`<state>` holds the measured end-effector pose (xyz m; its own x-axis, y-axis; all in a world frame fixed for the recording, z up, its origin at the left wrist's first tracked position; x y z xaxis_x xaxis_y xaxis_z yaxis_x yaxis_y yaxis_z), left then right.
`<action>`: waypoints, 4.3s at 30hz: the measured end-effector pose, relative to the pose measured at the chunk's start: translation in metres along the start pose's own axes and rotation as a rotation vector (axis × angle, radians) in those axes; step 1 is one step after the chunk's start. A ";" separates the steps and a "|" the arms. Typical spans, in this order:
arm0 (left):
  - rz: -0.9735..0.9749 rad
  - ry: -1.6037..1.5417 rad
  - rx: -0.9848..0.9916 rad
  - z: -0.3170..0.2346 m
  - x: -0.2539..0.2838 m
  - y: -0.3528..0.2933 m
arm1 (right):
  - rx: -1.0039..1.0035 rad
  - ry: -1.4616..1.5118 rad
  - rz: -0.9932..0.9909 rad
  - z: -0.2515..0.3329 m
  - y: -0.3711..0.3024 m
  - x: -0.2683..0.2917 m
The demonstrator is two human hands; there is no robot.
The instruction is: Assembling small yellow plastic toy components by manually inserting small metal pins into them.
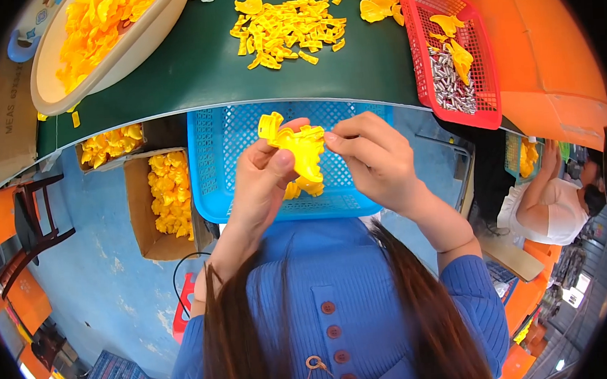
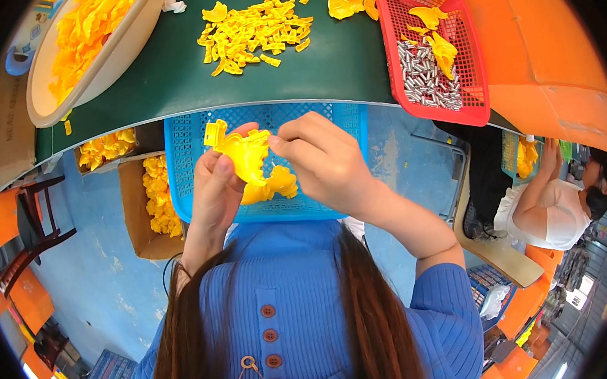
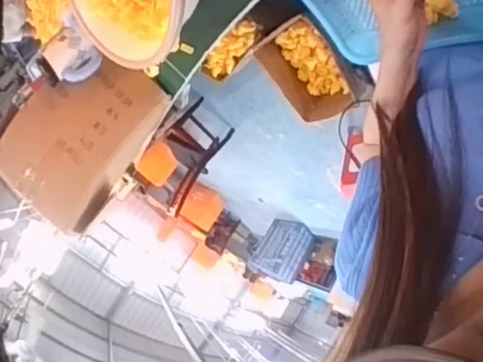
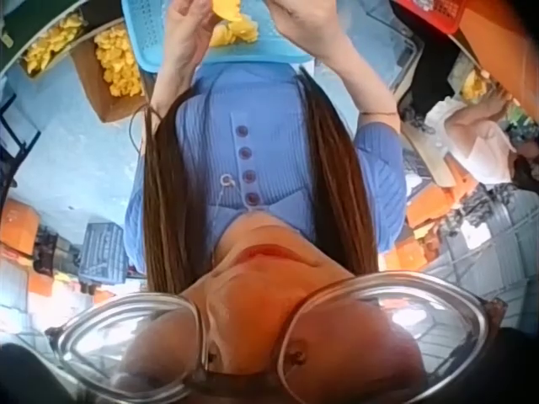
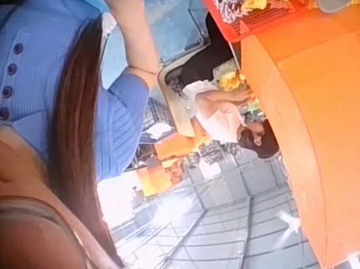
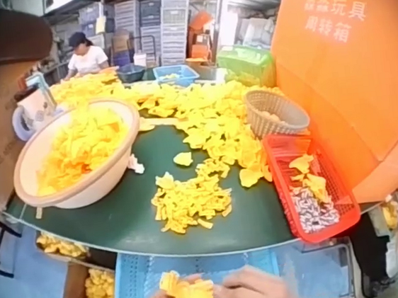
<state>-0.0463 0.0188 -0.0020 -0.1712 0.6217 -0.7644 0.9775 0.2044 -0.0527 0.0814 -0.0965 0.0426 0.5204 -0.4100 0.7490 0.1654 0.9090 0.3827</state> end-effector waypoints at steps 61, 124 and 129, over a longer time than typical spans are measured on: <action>-0.111 0.162 0.014 -0.006 0.018 -0.004 | -1.000 -0.133 -0.009 -0.277 0.009 0.175; -0.096 0.060 0.003 -0.006 0.027 -0.014 | -0.511 1.077 -0.318 -0.204 0.204 0.075; -0.117 0.090 0.009 -0.009 0.028 -0.012 | -0.640 1.055 -0.253 -0.214 0.222 0.055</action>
<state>-0.0639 0.0403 -0.0171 -0.2941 0.6594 -0.6919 0.9512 0.2731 -0.1440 0.3257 0.0990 0.0534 0.7809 -0.5862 -0.2159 0.5797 0.8088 -0.0994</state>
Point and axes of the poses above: each hand's wrist, its own y-axis towards the middle knuckle, its own x-axis out of the back of the hand, z = x × y, the point moved 1 cm from there along y, towards the middle knuckle, and after that the axes turned 11 degrees about z, right-handed, at the moved point
